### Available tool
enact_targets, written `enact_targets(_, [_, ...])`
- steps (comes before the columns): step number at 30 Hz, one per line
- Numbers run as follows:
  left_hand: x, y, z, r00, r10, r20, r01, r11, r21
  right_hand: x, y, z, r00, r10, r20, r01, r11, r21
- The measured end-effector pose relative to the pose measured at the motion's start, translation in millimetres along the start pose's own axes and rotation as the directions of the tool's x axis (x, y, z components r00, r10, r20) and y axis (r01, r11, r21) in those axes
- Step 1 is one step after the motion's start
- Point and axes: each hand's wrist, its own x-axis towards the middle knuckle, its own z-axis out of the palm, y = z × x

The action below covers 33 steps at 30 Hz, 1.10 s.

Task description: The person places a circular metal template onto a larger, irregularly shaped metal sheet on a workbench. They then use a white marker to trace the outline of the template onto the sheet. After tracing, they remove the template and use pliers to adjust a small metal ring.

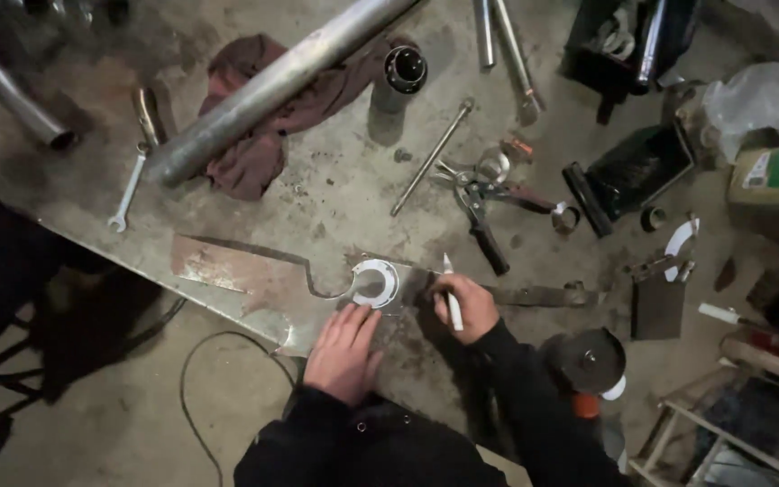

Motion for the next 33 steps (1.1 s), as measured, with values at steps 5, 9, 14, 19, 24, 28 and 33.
enact_targets(5, [19,4,10,0.999,-0.031,-0.012,0.032,0.999,0.034,24,-15,18,0.996,-0.072,-0.059,0.075,0.996,0.051])
enact_targets(9, [16,2,22,0.999,-0.03,-0.042,0.031,0.999,0.028,46,-25,20,0.923,-0.383,0.036,0.38,0.922,0.069])
enact_targets(14, [6,-5,27,0.997,-0.034,-0.072,0.04,0.996,0.076,51,-23,25,0.864,-0.492,0.106,0.496,0.868,-0.013])
enact_targets(19, [1,-6,32,0.997,-0.055,-0.054,0.058,0.996,0.067,50,-21,24,0.873,-0.459,0.167,0.473,0.88,-0.054])
enact_targets(24, [1,-4,33,0.997,-0.009,-0.082,0.018,0.994,0.107,54,-27,20,0.866,-0.468,0.176,0.481,0.876,-0.038])
enact_targets(28, [3,-3,32,0.997,-0.001,-0.079,0.009,0.994,0.105,49,-13,26,0.868,-0.46,0.188,0.478,0.876,-0.065])
enact_targets(33, [3,-3,32,0.998,-0.014,-0.066,0.02,0.995,0.093,52,-15,26,0.862,-0.498,0.095,0.496,0.867,0.044])
